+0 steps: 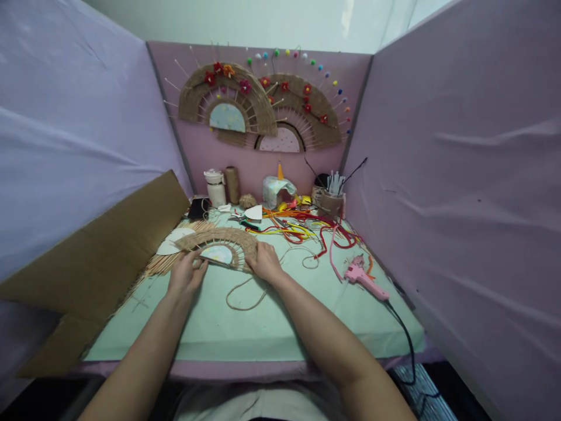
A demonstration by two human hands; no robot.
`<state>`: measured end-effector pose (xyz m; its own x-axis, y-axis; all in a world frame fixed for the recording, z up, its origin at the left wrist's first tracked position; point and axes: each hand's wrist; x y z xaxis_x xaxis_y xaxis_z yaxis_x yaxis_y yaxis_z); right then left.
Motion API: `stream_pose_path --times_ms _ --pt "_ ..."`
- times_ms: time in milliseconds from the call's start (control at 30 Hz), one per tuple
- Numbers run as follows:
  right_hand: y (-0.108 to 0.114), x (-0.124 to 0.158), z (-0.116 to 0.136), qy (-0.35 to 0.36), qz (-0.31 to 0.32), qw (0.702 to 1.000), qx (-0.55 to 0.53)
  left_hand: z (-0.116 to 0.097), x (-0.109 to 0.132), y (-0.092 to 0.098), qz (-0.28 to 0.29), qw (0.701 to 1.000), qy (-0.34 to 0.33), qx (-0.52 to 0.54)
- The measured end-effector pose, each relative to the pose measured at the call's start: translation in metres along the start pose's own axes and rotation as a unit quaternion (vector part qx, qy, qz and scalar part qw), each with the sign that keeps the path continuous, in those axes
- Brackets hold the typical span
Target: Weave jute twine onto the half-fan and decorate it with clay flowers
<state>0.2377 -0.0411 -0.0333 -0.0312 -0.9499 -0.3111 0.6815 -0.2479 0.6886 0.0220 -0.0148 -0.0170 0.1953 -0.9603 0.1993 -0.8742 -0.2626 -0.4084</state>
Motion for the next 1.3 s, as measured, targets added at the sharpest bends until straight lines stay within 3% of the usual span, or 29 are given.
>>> stream_pose_path --times_ms 100,300,367,433,533,600,800,900,1100,1300 --pt "0.002 0.002 0.001 -0.010 0.009 1.000 0.002 0.001 0.004 -0.015 -0.037 0.996 0.062 0.044" --pt "0.001 0.002 -0.002 -0.003 -0.016 0.998 -0.061 0.015 0.012 -0.054 0.015 0.992 0.109 0.060" --pt "0.003 0.001 -0.001 0.013 -0.044 0.995 -0.091 0.011 0.014 -0.062 0.017 0.992 0.082 0.090" --pt "0.008 0.000 0.002 0.040 -0.113 0.984 -0.132 0.000 0.014 -0.066 0.029 0.992 0.025 0.121" --pt "0.020 -0.003 0.007 0.066 -0.228 0.949 -0.207 -0.025 0.012 -0.068 0.084 0.979 -0.067 0.172" --pt "0.026 -0.006 0.009 0.062 -0.252 0.928 -0.266 -0.038 0.009 -0.070 0.127 0.966 -0.077 0.213" --pt "0.028 -0.011 0.010 0.007 -0.161 0.875 -0.457 -0.042 0.004 -0.074 0.177 0.943 -0.009 0.282" --pt "0.030 -0.010 0.015 -0.006 -0.151 0.857 -0.492 -0.037 0.007 -0.071 0.196 0.937 0.012 0.287" --pt "0.039 -0.008 0.023 0.011 -0.186 0.853 -0.487 -0.032 0.012 -0.067 0.220 0.939 0.035 0.260" --pt "0.044 -0.006 0.021 0.023 -0.214 0.886 -0.411 -0.026 0.012 -0.069 0.221 0.943 0.015 0.251"
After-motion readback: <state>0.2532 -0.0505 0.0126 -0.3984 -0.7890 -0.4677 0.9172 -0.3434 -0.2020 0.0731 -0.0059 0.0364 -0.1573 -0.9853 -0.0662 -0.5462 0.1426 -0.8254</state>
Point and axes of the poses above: each hand's wrist, its own x-axis away from the middle knuckle, its own y-axis out of the back of the hand, z = x × y, and after that the axes turned 1 degree about -x, right-handed
